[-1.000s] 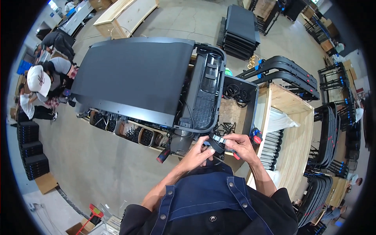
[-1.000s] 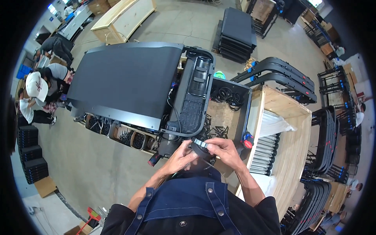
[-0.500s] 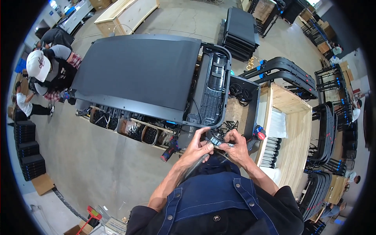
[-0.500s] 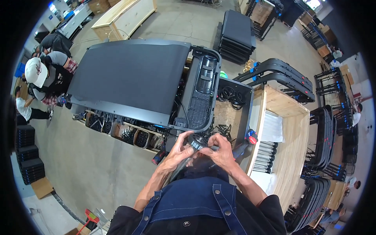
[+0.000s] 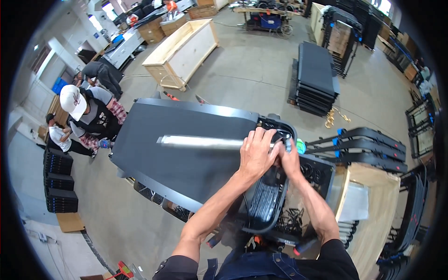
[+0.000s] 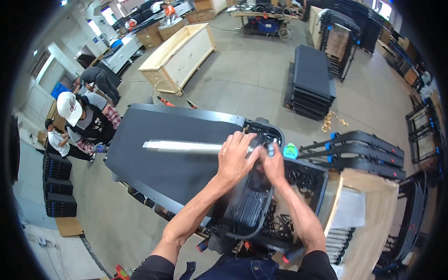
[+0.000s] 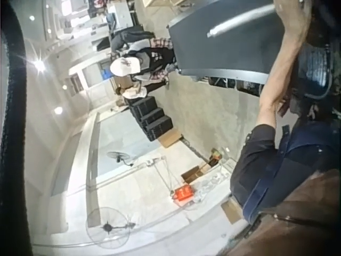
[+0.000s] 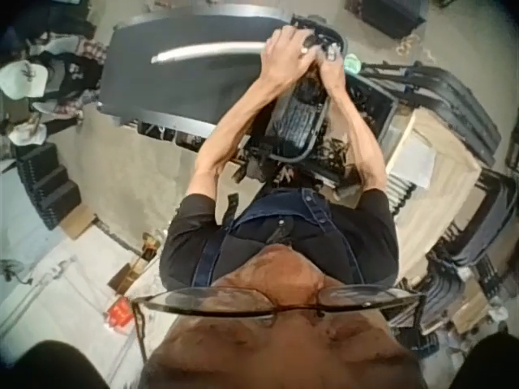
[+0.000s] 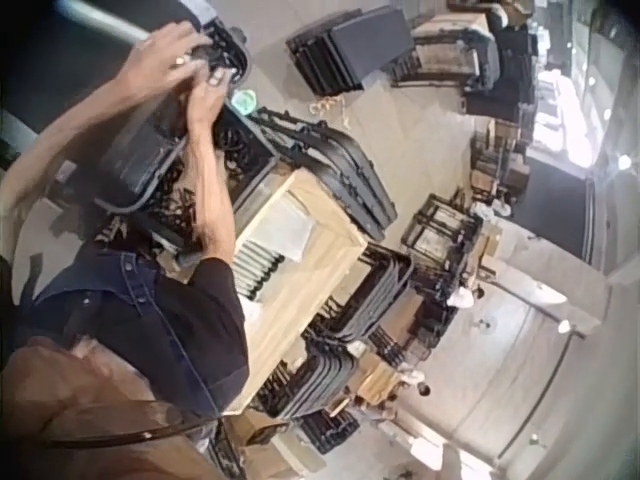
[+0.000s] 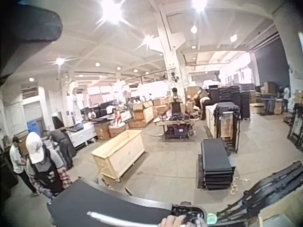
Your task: Assembling components of a treadmill using electric and pneumatic screwdrivers in a manufacturing setting.
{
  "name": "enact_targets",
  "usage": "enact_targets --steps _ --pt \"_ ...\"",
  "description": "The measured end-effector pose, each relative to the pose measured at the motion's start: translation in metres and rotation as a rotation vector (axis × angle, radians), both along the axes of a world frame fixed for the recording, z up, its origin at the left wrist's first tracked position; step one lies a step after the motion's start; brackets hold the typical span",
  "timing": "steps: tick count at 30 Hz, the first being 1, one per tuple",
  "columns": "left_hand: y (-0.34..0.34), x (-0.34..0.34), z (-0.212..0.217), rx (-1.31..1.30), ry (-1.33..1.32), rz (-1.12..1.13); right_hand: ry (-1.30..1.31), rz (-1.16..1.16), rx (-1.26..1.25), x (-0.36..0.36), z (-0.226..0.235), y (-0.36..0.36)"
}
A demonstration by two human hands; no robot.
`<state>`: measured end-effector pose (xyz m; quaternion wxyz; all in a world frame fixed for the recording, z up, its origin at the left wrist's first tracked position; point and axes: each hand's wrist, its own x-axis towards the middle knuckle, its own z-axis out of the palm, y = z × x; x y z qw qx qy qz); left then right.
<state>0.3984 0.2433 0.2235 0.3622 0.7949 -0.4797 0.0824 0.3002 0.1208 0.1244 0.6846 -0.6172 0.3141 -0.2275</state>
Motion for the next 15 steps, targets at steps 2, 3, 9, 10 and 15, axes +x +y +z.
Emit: enact_targets --steps 2,3,9,10,15 --pt "-0.018 0.025 -0.016 -0.062 0.219 0.015 0.081 -0.115 -0.111 0.034 -0.004 -0.051" --pt "-0.023 0.047 -0.032 0.021 0.144 0.058 0.103 -0.118 -0.134 0.049 -0.002 -0.073" --pt "-0.012 0.188 -0.101 0.486 -0.052 -0.011 0.296 -0.083 -0.251 0.111 -0.01 -0.15" --pt "-0.014 0.196 -0.092 0.483 -0.055 -0.001 0.333 -0.062 -0.267 0.116 -0.011 -0.159" --pt "-0.019 0.206 -0.062 0.444 -0.279 -0.166 0.336 0.17 -0.197 0.159 -0.007 -0.161"
